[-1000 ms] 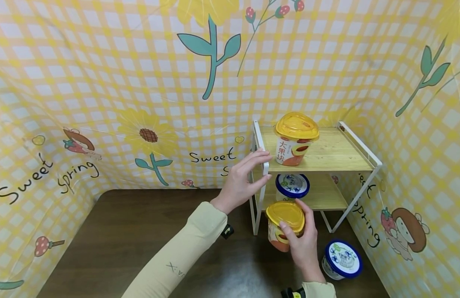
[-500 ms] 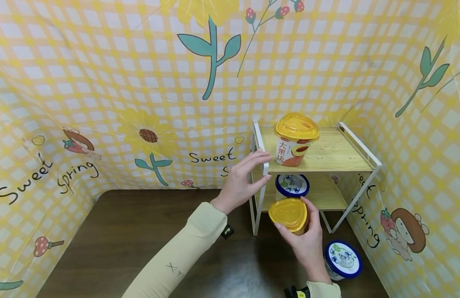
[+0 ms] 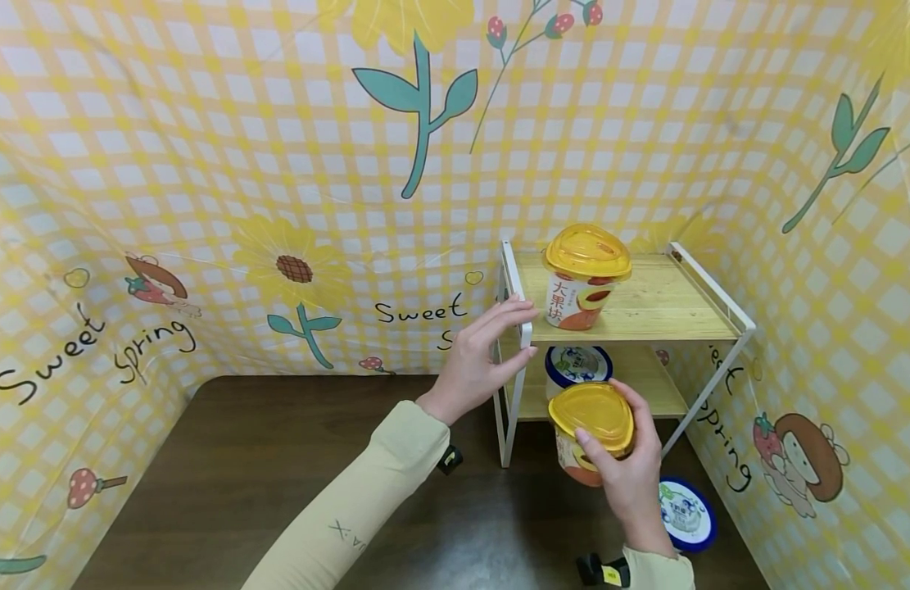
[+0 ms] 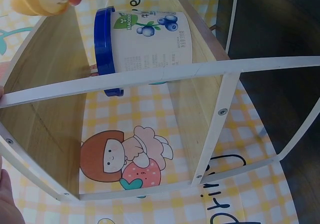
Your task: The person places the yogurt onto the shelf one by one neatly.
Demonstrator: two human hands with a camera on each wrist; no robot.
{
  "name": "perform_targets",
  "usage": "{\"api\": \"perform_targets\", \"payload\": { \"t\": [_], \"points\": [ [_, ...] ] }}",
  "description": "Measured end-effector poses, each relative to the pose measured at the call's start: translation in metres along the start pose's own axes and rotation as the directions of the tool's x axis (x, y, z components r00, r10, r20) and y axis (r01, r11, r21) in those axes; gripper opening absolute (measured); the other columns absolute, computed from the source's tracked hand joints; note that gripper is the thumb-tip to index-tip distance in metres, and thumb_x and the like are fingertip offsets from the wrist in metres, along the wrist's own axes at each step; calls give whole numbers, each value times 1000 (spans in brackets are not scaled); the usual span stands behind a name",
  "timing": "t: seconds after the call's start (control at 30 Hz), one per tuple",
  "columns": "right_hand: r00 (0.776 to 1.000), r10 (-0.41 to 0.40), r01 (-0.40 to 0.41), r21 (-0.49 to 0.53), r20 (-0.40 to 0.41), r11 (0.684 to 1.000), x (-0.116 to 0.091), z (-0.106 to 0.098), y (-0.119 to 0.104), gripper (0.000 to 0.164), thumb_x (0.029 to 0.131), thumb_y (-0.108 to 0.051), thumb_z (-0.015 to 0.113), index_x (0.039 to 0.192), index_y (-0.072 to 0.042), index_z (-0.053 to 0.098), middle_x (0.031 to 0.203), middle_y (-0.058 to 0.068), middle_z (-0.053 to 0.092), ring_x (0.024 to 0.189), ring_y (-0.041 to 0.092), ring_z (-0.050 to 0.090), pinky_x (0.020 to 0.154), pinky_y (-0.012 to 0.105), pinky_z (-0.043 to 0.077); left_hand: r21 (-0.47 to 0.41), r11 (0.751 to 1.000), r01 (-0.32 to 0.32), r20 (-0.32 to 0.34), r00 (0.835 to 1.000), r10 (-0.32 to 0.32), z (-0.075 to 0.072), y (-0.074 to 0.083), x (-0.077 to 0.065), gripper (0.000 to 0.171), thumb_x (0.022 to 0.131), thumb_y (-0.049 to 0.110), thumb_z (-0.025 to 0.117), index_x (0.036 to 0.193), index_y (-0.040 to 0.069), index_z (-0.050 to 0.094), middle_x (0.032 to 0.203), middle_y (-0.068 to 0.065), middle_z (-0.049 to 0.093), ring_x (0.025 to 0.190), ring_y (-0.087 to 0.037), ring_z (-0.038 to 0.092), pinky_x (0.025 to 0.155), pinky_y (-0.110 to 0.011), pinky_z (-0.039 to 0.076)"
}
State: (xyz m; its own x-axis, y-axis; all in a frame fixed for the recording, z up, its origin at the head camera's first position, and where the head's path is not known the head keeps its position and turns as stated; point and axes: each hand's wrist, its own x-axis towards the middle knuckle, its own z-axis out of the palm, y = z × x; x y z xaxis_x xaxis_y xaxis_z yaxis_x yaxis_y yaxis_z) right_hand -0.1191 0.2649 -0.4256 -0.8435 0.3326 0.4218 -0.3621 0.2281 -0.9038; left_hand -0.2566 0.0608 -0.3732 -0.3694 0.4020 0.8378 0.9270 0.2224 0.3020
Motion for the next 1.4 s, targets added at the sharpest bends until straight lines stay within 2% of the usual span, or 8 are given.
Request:
{"api": "perform_targets", "payload": {
  "t": [0.2, 0.4, 0.6, 0.83, 0.97, 1.17, 1.4],
  "points": [
    [1000, -16, 16, 58, -7, 998, 8, -9, -10, 61, 86, 10, 67, 144, -3, 52, 124, 9, 59, 101, 19, 61, 82, 16, 52, -4, 1000, -1, -1, 1000, 1, 0, 0, 0, 45, 94, 14, 76, 136, 6, 63, 143, -9, 57, 140, -14, 43, 116, -32, 30],
    [999, -47, 46, 107, 10, 993, 16, -18, -17, 73, 79, 20, 70, 145, -2, 50, 126, 10, 59, 105, 20, 60, 85, 17, 52, -1, 1000, -1, 0, 1000, 1, 1, -1, 0, 45, 94, 15, 76, 136, 6, 63, 143, -9, 57, 140, -13, 43, 116, -30, 30],
    [999, -32, 32, 62, 2, 998, 22, -22, -24, 89, 69, 27, 77, 147, -4, 48, 131, 10, 55, 113, 21, 56, 88, 17, 51, 5, 1000, 0, 3, 1000, 0, 0, 0, 0, 45, 94, 15, 76, 136, 6, 63, 142, -11, 58, 140, -14, 43, 116, -32, 30],
    [999, -41, 41, 24, 0, 999, 27, -25, -29, 98, 63, 29, 80, 148, -5, 45, 137, 10, 51, 117, 21, 52, 90, 15, 48, 4, 1000, 3, 5, 1000, -3, 0, 0, 0, 45, 94, 14, 76, 136, 6, 63, 142, -11, 58, 140, -14, 43, 116, -32, 30],
    [999, -44, 45, 37, -6, 998, 30, -28, -33, 99, 61, 30, 80, 148, -4, 45, 137, 10, 52, 118, 22, 51, 92, 16, 47, 0, 1000, 4, 1, 1000, -4, 1, -1, 0, 45, 93, 14, 76, 136, 6, 63, 142, -11, 58, 140, -13, 43, 116, -33, 30],
    [999, -45, 46, 35, -28, 998, 34, -33, -41, 94, 65, 27, 80, 147, -7, 48, 136, 10, 52, 118, 22, 50, 90, 16, 48, -2, 1000, 7, 2, 1000, -7, 1, -2, 0, 45, 93, 14, 76, 136, 7, 63, 142, -11, 58, 140, -12, 43, 116, -31, 29],
    [996, -83, 85, 55, -41, 995, 38, -38, -44, 89, 66, 29, 76, 145, -5, 50, 135, 12, 53, 116, 23, 52, 89, 17, 48, 1, 1000, 5, 3, 1000, -5, 1, -2, 0, 45, 94, 14, 76, 136, 7, 63, 143, -10, 58, 140, -13, 43, 116, -36, 32]
  ]
}}
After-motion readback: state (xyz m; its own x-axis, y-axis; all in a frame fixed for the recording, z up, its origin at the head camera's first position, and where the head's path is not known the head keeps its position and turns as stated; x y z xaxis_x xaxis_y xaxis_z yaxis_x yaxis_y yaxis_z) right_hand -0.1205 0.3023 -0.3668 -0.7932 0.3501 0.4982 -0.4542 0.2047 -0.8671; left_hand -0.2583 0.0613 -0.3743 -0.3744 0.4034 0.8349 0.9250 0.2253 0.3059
